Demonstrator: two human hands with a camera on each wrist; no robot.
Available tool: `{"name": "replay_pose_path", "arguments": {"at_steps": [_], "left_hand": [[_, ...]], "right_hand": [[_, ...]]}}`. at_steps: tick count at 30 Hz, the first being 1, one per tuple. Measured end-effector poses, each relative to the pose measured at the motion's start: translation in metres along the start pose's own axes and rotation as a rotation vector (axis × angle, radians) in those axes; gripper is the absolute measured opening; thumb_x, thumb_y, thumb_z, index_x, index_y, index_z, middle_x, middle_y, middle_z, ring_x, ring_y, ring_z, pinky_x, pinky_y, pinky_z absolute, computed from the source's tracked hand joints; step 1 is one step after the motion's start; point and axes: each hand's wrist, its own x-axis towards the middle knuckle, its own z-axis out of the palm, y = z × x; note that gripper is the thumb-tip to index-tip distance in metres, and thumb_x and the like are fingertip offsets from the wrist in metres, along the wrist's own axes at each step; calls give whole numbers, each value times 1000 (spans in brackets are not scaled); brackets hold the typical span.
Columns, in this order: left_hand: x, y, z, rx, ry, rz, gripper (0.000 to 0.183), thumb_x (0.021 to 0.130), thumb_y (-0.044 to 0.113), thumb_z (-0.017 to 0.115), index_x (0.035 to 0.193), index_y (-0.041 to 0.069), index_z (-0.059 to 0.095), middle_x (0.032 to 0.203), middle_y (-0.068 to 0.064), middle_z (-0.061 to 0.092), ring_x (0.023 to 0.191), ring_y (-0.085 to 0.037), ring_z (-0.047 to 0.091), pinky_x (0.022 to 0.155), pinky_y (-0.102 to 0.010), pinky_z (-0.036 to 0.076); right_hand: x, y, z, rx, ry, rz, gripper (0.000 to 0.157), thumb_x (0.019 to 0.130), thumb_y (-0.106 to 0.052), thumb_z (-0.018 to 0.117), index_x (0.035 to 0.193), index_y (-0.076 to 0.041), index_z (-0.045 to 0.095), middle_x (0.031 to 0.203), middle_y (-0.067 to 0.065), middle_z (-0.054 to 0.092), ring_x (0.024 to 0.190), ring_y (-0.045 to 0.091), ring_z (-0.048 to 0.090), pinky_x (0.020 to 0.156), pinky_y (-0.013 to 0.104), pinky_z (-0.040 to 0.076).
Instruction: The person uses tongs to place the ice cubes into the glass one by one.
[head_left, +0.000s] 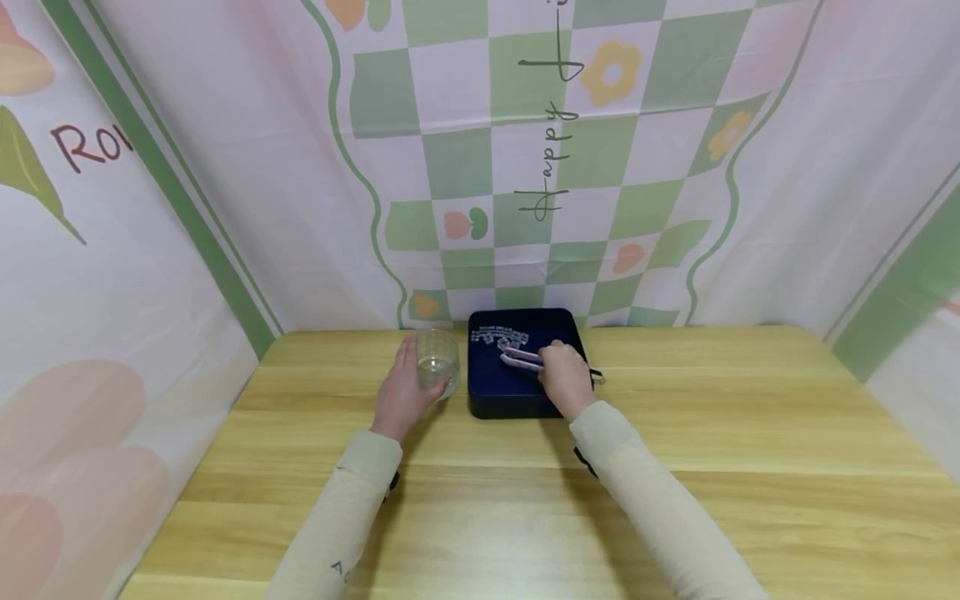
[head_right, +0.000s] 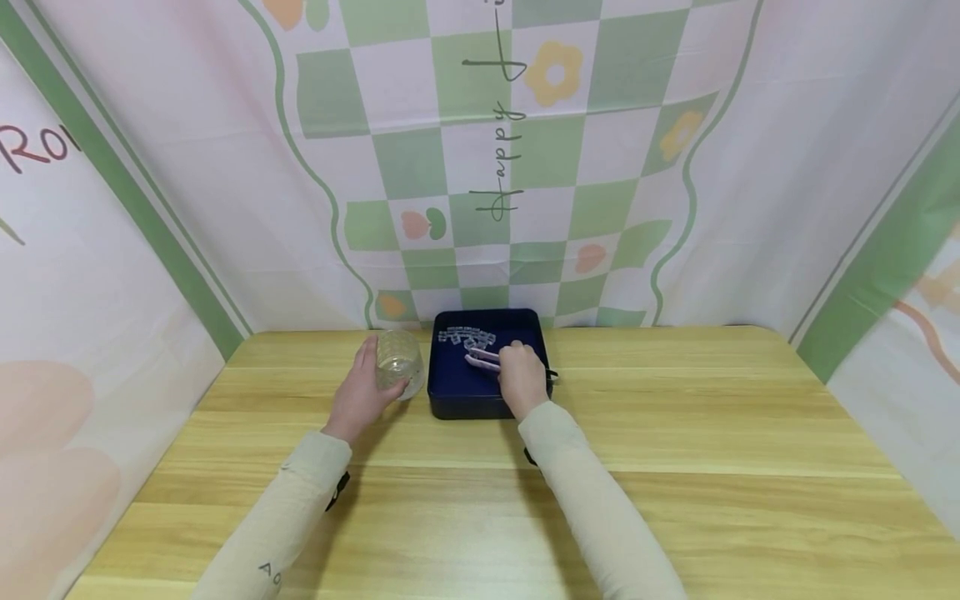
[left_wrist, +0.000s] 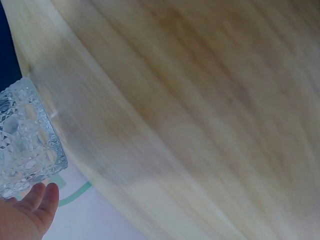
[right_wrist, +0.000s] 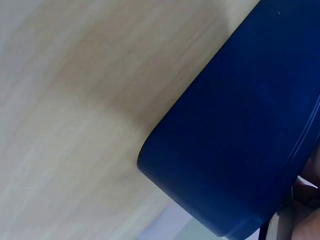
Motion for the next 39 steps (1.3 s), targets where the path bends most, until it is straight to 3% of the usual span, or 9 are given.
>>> {"name": "replay_pose_path", "arguments": {"at_steps": [7,18,29,39], "left_hand": [[-1,1,-1,-5,2,-7,93,80,37,74,150,2,22,152,-17,35,120,-37,56,93,-50,55],[-1,0,0,9,2,-4,94,81,39,72,150,1,21,152,-18,34,118,-38,58,92,-49,56],[-2,1,-1,1,4,3,93,81,37,73,149,1,22,151,-18,35,116,-39,58,91,-50,56],[-1,1,-2,-3,1,1,93,81,36,74,150,1,21,152,-18,35,114,-39,59,91,-49,56]], "right_hand": [[-1,3,-1,7,-7,-7,16,78,-2,73,94,1,72,85,17,66,79,33,64,70,45,58],[0,-2,-10,49,108,-54,24,77,-3,75,99,4,71,87,18,66,80,33,65,71,43,58],[1,-27,-16,122,172,-103,29,80,-3,73,108,2,69,99,17,67,90,29,65,76,39,60],[0,-53,-20,181,209,-199,26,78,-1,75,103,1,71,97,15,68,86,26,66,73,35,60]]}}
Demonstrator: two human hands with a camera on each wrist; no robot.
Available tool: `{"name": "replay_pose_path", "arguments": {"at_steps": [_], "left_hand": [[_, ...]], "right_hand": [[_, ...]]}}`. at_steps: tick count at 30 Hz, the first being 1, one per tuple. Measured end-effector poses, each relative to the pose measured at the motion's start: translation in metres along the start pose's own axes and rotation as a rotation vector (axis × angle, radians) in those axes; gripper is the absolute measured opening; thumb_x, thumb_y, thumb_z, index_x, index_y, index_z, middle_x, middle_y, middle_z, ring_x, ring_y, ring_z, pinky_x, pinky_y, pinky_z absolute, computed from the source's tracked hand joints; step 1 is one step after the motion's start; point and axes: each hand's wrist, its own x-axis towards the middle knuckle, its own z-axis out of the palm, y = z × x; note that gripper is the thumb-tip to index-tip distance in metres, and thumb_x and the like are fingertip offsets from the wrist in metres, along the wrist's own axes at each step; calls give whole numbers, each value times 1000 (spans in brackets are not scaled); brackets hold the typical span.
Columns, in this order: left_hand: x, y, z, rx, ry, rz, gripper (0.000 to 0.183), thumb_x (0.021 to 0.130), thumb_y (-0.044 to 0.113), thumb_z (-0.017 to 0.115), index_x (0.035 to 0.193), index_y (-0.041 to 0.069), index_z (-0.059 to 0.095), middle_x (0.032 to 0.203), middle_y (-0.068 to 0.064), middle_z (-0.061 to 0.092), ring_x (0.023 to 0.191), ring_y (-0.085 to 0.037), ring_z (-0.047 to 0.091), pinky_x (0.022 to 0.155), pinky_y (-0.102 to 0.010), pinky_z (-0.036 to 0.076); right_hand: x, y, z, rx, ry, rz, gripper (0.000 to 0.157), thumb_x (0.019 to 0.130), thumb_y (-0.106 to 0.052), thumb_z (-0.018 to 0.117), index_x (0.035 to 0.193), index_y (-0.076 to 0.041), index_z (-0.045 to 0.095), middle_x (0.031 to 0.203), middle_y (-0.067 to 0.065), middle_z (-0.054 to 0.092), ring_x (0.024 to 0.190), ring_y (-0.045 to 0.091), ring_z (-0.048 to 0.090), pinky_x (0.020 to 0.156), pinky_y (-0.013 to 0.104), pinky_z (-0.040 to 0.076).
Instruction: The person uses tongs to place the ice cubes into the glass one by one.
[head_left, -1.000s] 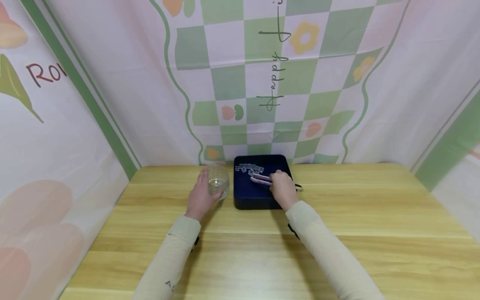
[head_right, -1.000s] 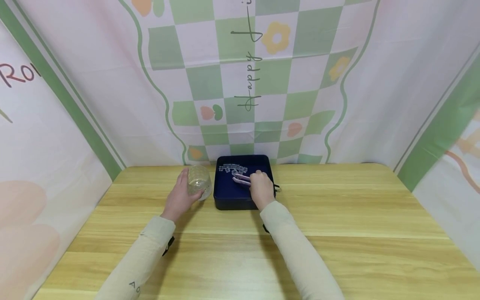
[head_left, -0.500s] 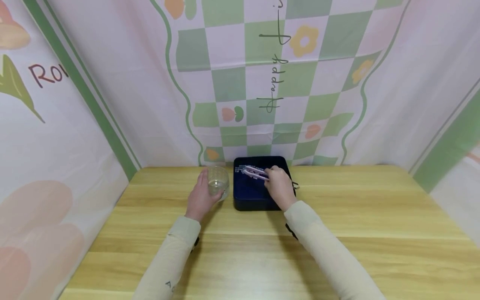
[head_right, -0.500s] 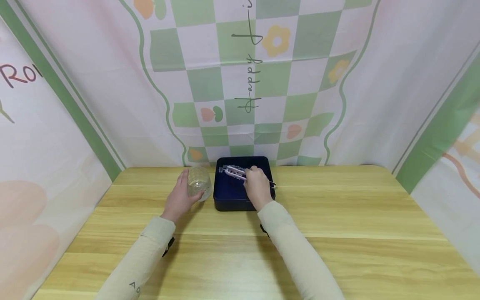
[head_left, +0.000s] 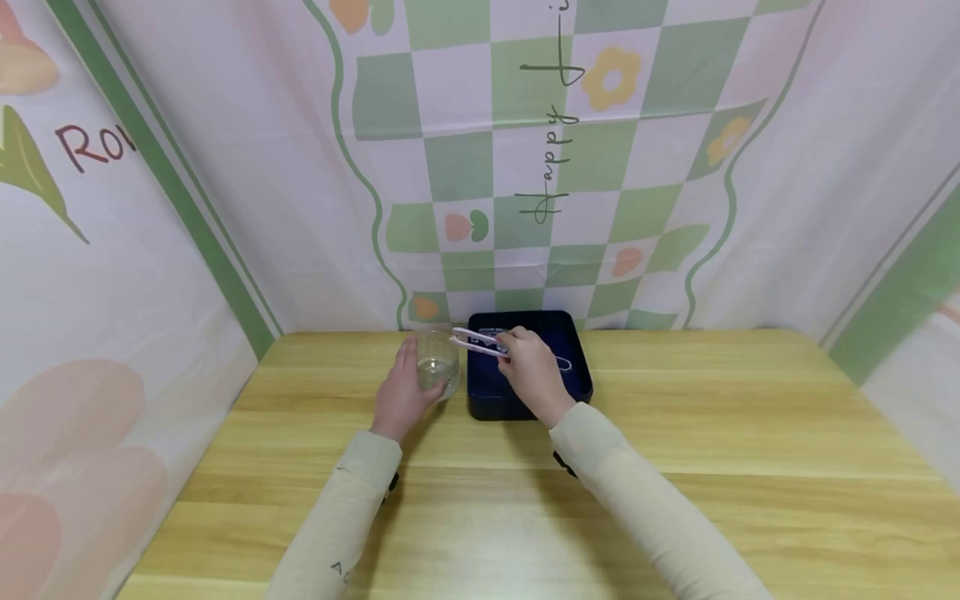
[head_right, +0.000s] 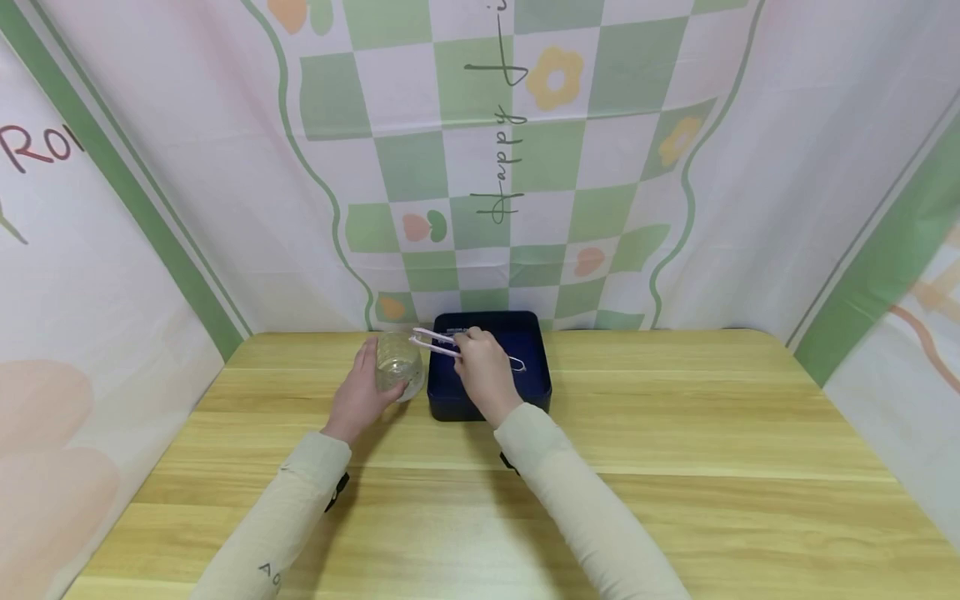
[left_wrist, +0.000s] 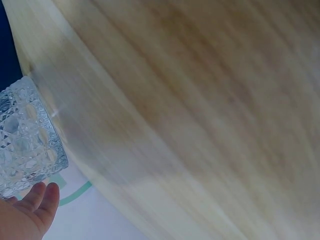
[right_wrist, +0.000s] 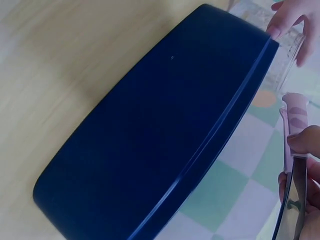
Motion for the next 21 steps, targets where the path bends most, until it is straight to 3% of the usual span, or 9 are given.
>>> {"name": "replay_pose_path", "arguments": {"at_steps": [21], "left_hand": [[0,2,-1,-15,-7,-6,93,80,33,75,150,3,21,149,-18,38,116,-38,58,95,-49,54]], "right_hand": [[-3,-11,7,-28,-60,-95,26,77,-3,76,102,-1,72,98,13,69,87,25,67,75,34,61]]}}
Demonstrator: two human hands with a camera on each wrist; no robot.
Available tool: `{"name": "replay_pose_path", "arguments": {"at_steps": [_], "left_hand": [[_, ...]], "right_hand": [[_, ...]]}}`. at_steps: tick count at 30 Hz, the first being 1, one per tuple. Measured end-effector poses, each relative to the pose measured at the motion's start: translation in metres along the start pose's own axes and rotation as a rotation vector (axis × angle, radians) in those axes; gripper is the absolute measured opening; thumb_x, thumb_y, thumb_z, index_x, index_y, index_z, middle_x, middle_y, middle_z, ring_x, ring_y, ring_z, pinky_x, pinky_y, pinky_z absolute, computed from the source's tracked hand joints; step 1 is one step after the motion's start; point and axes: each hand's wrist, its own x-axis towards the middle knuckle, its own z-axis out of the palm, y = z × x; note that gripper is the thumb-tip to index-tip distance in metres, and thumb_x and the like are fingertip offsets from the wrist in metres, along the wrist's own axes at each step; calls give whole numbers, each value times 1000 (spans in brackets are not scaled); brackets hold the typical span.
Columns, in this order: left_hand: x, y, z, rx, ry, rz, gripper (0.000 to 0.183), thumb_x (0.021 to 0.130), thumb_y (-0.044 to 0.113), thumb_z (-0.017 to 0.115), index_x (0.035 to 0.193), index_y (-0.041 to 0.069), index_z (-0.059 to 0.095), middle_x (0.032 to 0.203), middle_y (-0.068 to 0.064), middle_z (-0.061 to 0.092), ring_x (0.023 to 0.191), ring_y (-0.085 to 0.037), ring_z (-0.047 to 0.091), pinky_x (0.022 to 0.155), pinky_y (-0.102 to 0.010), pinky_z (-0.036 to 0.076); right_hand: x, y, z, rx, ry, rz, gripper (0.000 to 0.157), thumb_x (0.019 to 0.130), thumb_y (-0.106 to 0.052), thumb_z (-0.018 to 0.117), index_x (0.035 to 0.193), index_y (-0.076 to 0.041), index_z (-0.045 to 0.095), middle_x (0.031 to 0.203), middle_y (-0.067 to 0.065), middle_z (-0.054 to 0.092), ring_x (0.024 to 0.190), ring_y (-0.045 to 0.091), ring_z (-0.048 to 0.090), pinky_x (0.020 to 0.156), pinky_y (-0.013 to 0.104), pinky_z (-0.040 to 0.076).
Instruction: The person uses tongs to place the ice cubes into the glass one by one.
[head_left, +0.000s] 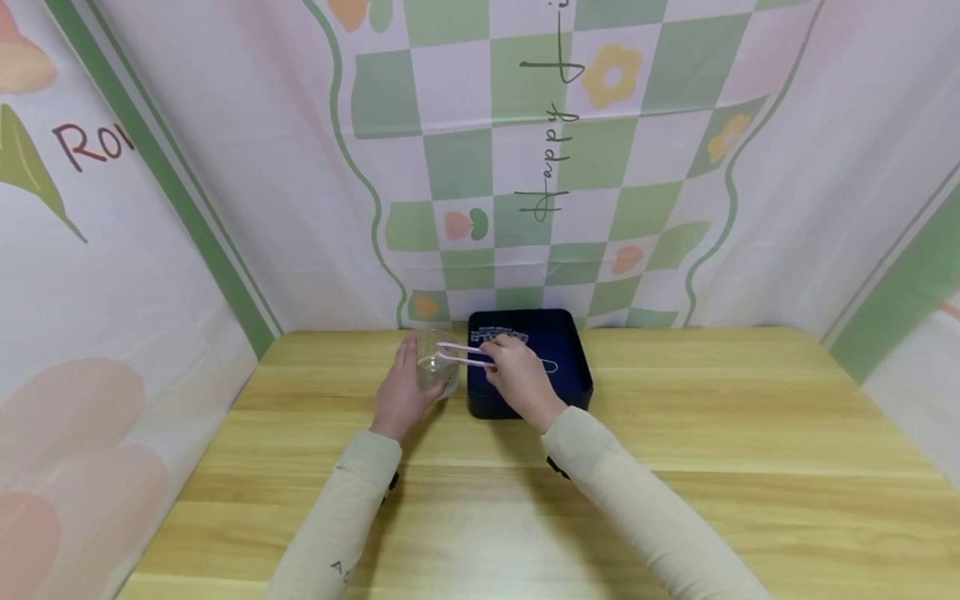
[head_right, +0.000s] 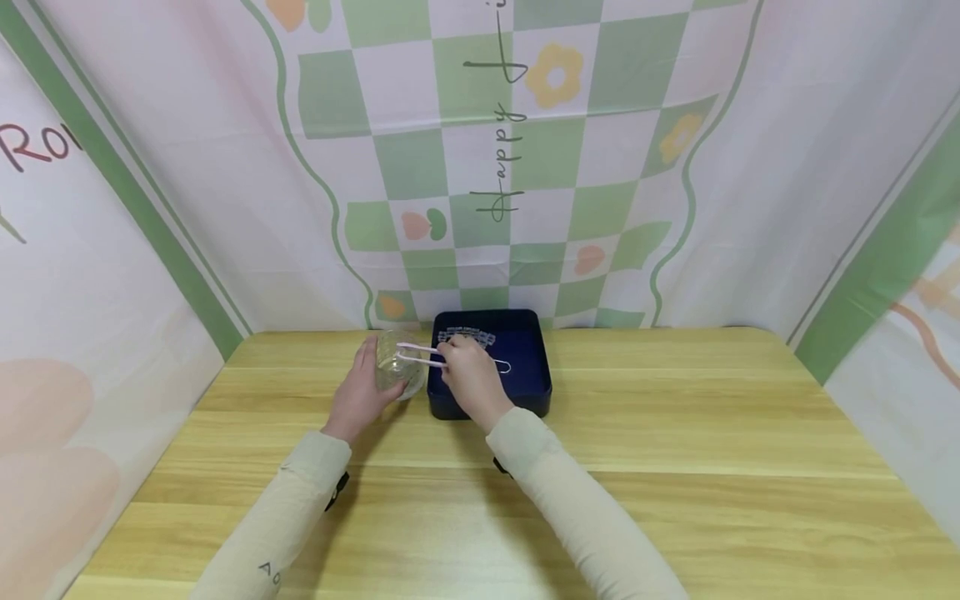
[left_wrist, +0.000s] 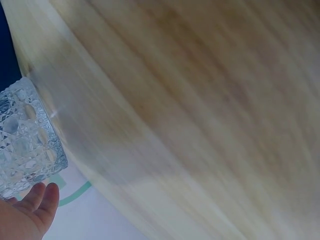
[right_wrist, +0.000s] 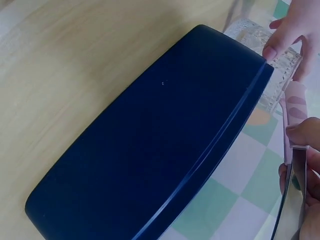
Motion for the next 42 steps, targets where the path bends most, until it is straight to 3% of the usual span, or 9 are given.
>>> {"name": "replay_pose_path", "arguments": {"at_steps": [23,30,42], "left_hand": [[-1,1,0,14,1,-2,93,81,33,75,150,1,21,150,-18,36,117,-39,58,94,-49,55],[1,-2,1,4,-7,-7,93,80,33,75,150,2,21,151,-18,36,120,-38,56,99,-48,52],[1,-2,1,9,10,8,91,81,35,74,149,1,23,149,-19,39,115,-38,59,94,-48,55]], "right_hand": [[1,-2,1,-26,-13,-17,27,76,-5,77,102,-2,71,99,13,69,88,26,67,76,34,61],[1,-2,2,-18,-22,-2,29,77,-5,77,105,-1,71,100,14,69,89,26,68,76,34,61],[5,5,-4,8,-26,61,29,79,-5,75,107,0,70,102,15,68,91,26,66,79,35,61]]}}
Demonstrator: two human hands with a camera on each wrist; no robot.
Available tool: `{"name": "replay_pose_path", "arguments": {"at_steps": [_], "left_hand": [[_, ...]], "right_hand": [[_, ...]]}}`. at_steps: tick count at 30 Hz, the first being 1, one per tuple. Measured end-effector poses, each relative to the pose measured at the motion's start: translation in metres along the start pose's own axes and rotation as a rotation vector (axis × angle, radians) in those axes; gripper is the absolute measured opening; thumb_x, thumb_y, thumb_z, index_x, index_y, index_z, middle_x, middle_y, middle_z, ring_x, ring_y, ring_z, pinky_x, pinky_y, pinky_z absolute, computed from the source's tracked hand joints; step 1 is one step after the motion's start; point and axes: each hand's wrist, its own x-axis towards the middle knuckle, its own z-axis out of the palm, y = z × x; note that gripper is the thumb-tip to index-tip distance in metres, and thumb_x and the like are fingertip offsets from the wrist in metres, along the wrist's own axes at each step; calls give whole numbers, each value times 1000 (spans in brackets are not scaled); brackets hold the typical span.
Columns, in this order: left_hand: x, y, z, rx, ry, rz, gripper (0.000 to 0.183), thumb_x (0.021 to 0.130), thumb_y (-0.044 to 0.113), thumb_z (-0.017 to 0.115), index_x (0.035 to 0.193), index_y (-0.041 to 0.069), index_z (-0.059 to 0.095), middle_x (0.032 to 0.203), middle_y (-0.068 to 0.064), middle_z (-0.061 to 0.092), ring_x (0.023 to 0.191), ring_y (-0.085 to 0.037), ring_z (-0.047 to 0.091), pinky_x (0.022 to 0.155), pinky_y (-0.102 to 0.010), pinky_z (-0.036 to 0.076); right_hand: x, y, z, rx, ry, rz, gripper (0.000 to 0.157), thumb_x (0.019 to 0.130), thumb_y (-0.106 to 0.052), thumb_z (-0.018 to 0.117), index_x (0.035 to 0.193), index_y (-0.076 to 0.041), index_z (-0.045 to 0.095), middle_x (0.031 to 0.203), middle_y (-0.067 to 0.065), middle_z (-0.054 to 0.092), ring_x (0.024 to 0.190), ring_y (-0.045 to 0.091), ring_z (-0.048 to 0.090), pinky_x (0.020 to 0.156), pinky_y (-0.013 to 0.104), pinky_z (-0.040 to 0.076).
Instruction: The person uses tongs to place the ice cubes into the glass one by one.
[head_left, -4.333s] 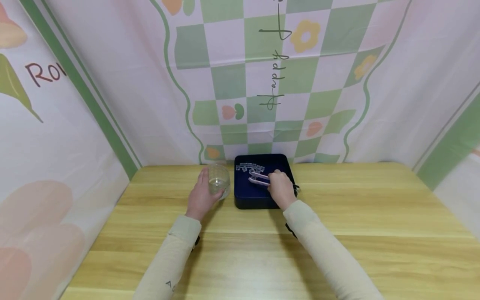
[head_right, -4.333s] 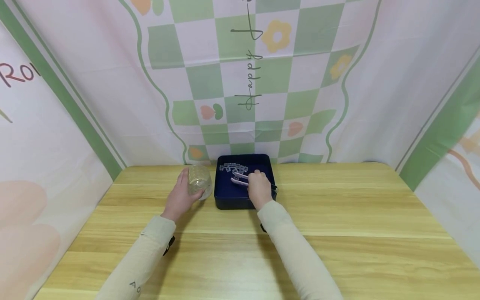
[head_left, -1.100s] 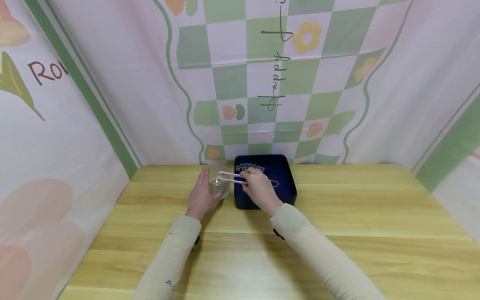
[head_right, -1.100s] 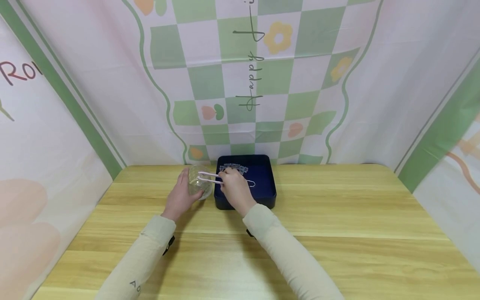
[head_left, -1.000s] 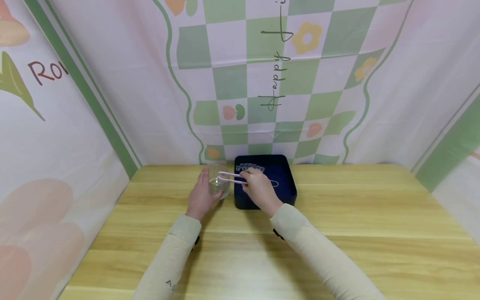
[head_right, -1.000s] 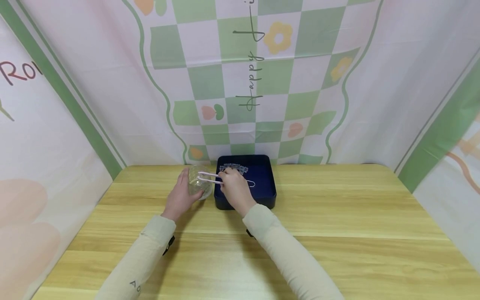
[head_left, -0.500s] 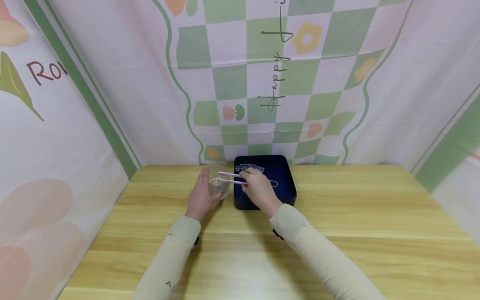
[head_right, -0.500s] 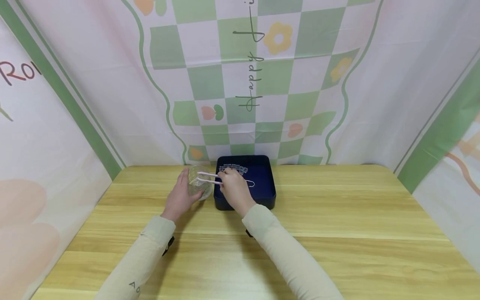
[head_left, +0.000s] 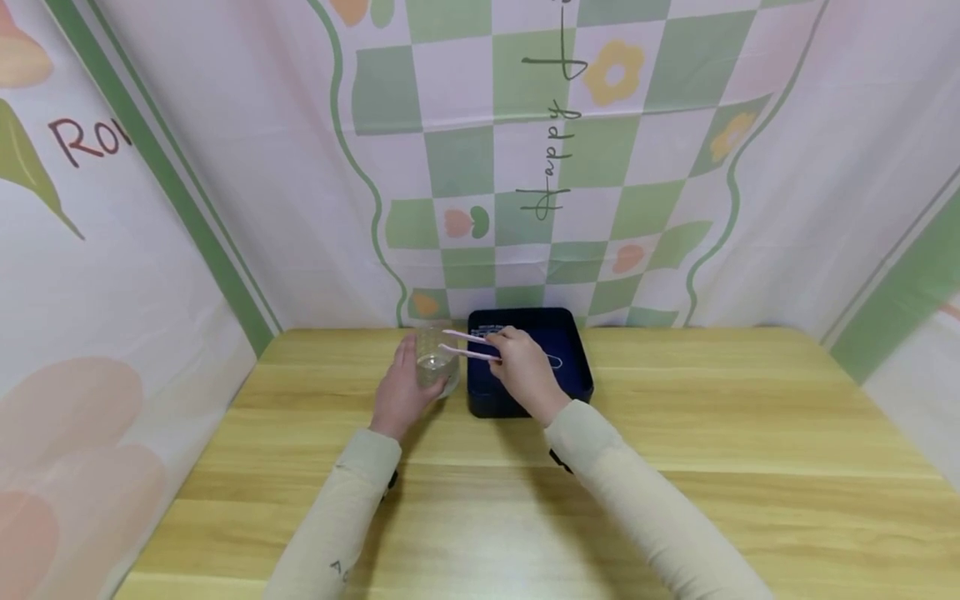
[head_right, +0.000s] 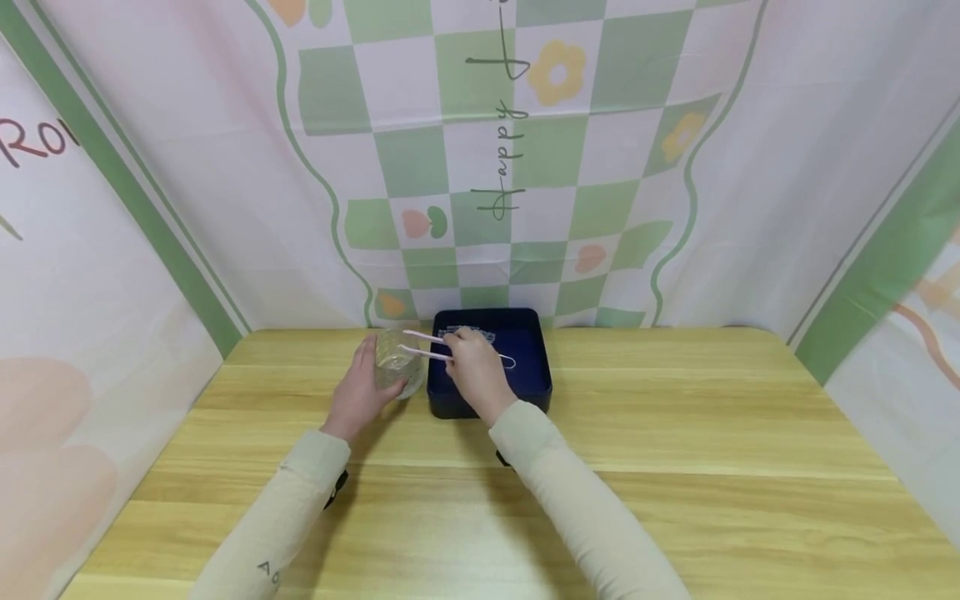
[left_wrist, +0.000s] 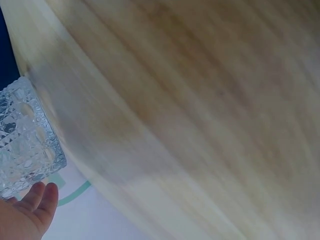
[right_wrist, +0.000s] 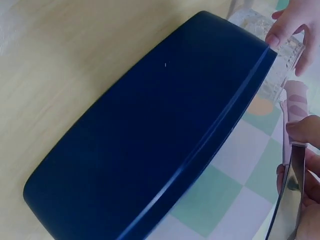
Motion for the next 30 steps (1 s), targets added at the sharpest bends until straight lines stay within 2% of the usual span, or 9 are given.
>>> {"name": "replay_pose_path", "arguments": {"at_steps": [8,20,30], "left_hand": [[1,0,1,18,0,16,91,81,37,73,148,0,23,148,-19,39,117,-38,58,96,-48,54],[0,2,1,16,3,2,91,82,38,72,149,1,23,148,-18,39,117,-38,58,94,-49,55],[-1,3,1,30,-17,-15,92,83,39,71,149,0,21,150,-19,36,114,-39,59,92,-50,56]], "right_hand": [[6,10,-10,-20,-18,91,31,80,-8,74,110,-1,70,102,15,67,90,27,66,75,36,61],[12,29,-21,-52,-85,244,39,82,-12,73,119,0,66,108,19,66,93,33,65,76,43,59],[6,42,-14,-68,-91,267,39,81,-12,73,117,2,66,106,20,65,91,36,65,76,46,58]]}}
